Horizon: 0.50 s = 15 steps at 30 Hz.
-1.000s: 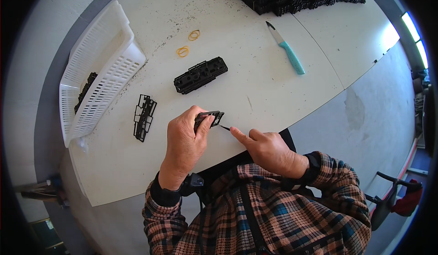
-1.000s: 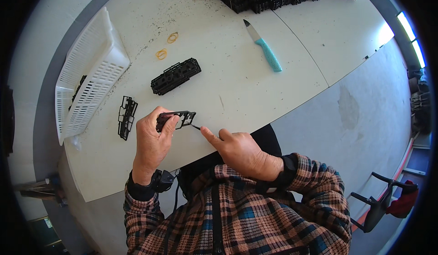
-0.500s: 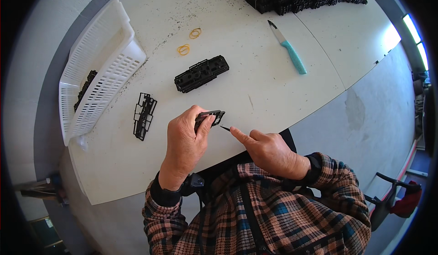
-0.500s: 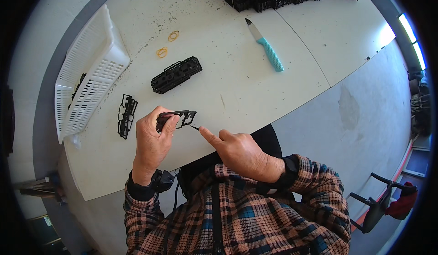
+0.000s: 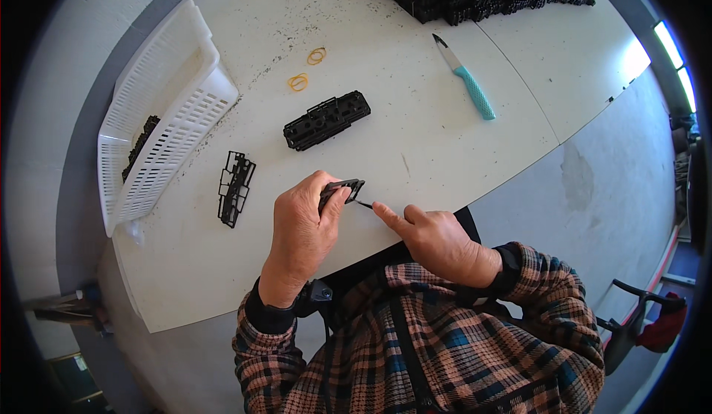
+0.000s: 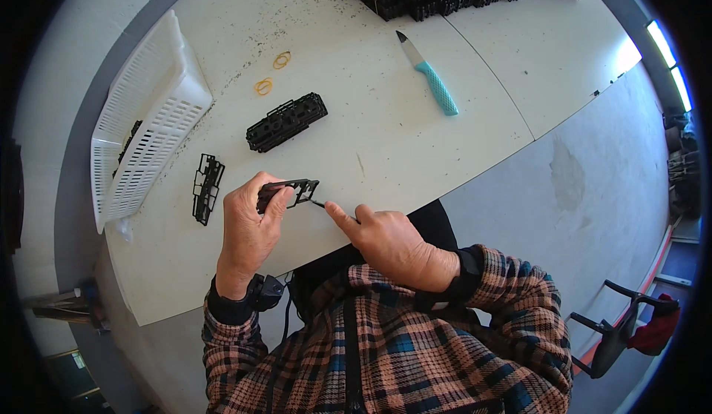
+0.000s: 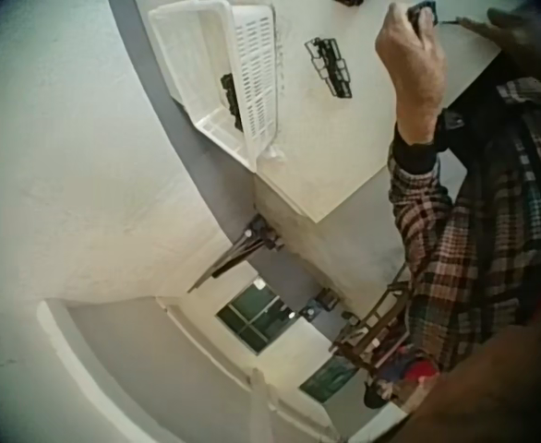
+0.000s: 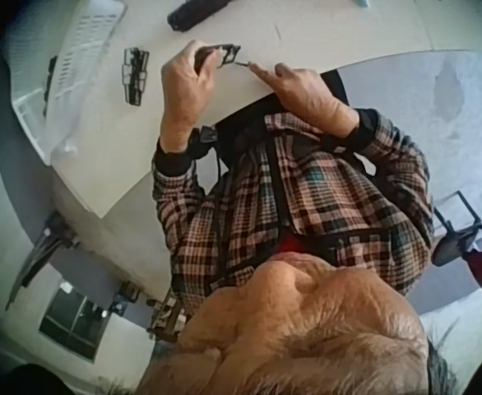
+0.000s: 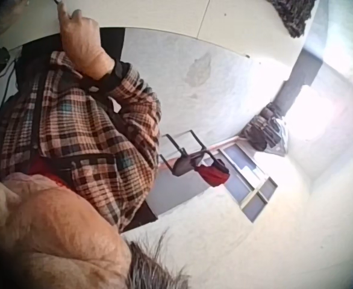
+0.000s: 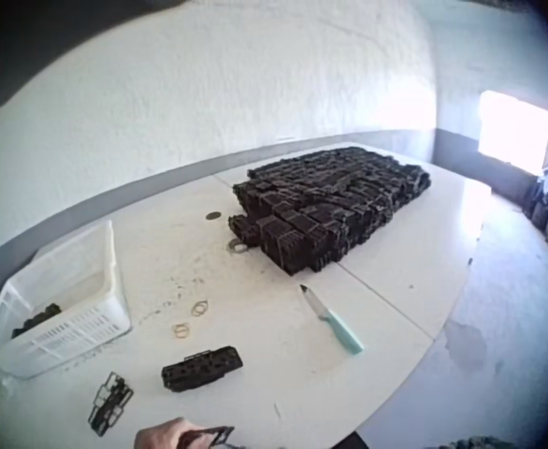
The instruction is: Cleaning or deburring small black plastic components using a small blade tool at a workstation.
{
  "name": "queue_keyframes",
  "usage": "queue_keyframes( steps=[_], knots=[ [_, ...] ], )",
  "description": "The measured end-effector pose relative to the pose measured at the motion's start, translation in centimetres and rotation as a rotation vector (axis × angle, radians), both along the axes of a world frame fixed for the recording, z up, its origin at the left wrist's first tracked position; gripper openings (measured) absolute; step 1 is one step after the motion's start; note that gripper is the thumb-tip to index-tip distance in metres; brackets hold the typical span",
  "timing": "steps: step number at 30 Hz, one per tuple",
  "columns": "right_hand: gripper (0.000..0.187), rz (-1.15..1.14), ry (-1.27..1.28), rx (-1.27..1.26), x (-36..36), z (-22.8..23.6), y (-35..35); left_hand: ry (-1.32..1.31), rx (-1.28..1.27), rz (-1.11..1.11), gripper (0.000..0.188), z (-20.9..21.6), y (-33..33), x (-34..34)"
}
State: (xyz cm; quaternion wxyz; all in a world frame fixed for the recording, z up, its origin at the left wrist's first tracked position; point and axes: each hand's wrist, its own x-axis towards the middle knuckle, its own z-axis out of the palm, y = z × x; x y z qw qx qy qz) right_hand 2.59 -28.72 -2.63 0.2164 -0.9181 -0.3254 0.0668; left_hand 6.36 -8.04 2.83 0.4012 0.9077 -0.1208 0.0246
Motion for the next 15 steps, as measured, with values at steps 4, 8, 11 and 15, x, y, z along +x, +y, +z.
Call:
queue_keyframes(
  steps=[4,8,11,15],
  knots=[
    [0.066,-0.025,-0.001,0.038,-0.1,-0.3,-0.2,0.005,0.014,0.008,0.014,0.0,0.1,-0.2],
    [0.063,-0.074,-0.008,0.142,0.0,-1.1,-0.1,0.042,0.001,0.041,0.015,-0.3,0.4,-0.3],
    [0.060,-0.124,-0.045,0.216,0.1,-1.3,0.1,0.022,-0.023,0.053,0.015,-0.5,0.6,-0.2],
    [0.058,-0.180,0.030,0.179,0.4,-1.4,-0.9,0.037,-0.062,0.017,0.015,-1.2,-0.1,0.6]
  ],
)
